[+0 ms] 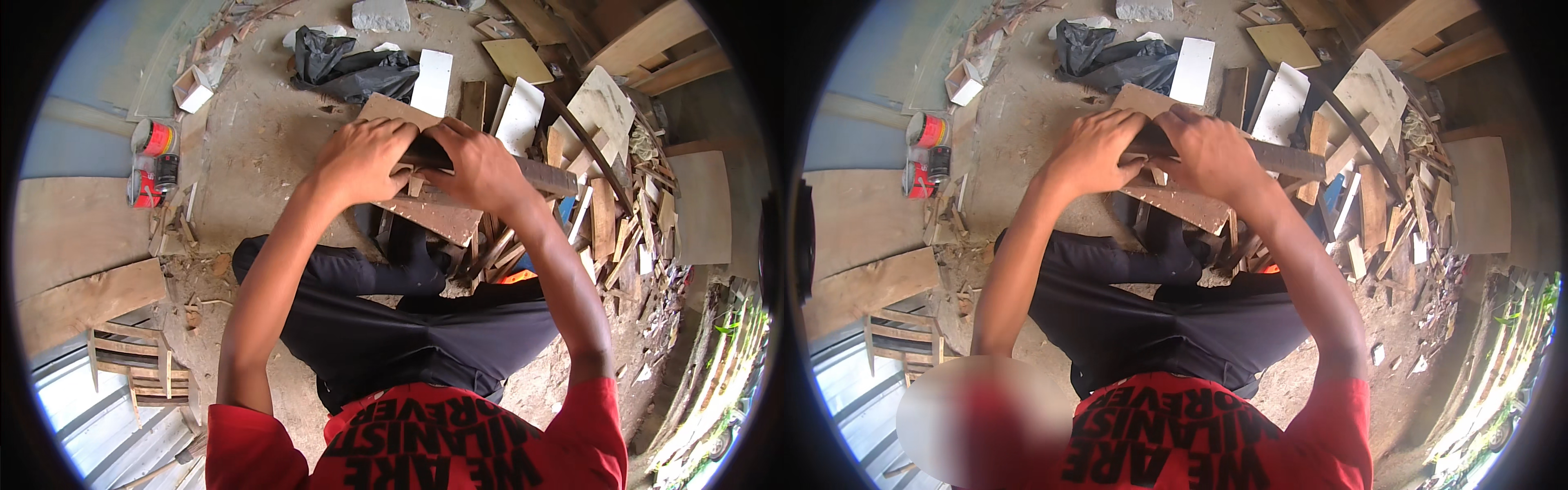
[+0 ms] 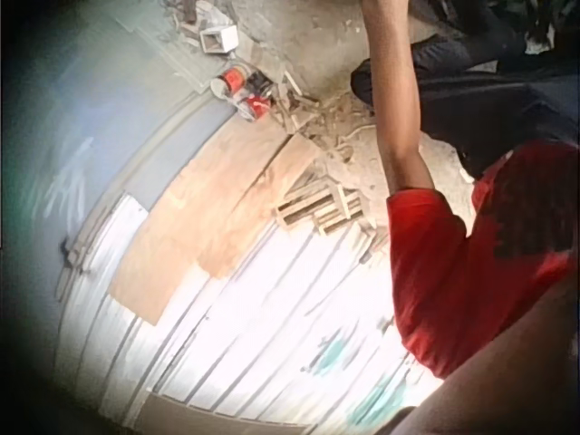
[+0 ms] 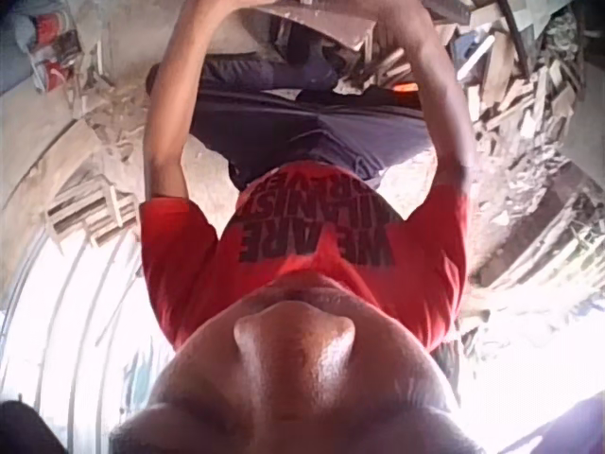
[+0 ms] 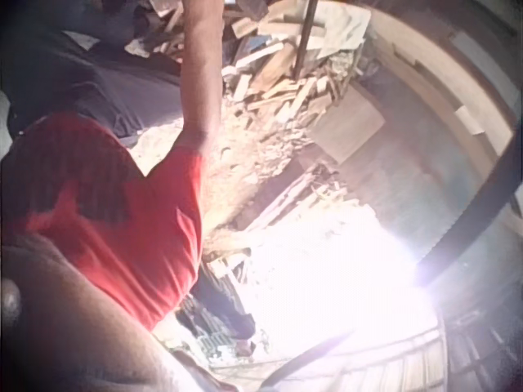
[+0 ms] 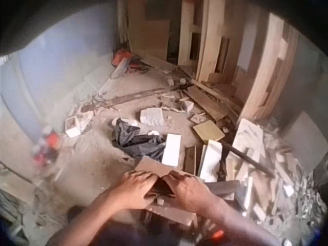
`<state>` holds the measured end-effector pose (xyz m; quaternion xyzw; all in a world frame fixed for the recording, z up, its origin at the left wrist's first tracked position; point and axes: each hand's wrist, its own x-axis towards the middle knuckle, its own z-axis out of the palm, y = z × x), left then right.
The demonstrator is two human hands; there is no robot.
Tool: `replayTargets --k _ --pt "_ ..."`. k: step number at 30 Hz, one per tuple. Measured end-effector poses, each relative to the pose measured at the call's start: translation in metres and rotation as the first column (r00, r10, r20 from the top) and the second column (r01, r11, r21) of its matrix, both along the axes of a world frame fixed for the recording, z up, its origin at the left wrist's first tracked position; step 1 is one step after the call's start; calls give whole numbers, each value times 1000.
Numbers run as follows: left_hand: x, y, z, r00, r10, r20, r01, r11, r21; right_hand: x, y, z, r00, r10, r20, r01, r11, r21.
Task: The person assembles a small wooden frame by fitting a thin wooden strip into a rectangular frame and securing it with nails. They use a hammer to drive nails into the frame and adjust the pieces by hand.
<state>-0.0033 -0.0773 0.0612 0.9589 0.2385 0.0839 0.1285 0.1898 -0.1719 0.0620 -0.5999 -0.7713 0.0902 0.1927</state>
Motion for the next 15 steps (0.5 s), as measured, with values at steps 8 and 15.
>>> replayTargets --k 8,15 --pt "-16 -21 4 997 1 84 2 999 -36 14 -42 17 985 -63 162 74 995 -65" --pt "-27 -35 1 993 9 120 -26 990 140 20 -64 1 956 -146 254 156 988 -18"
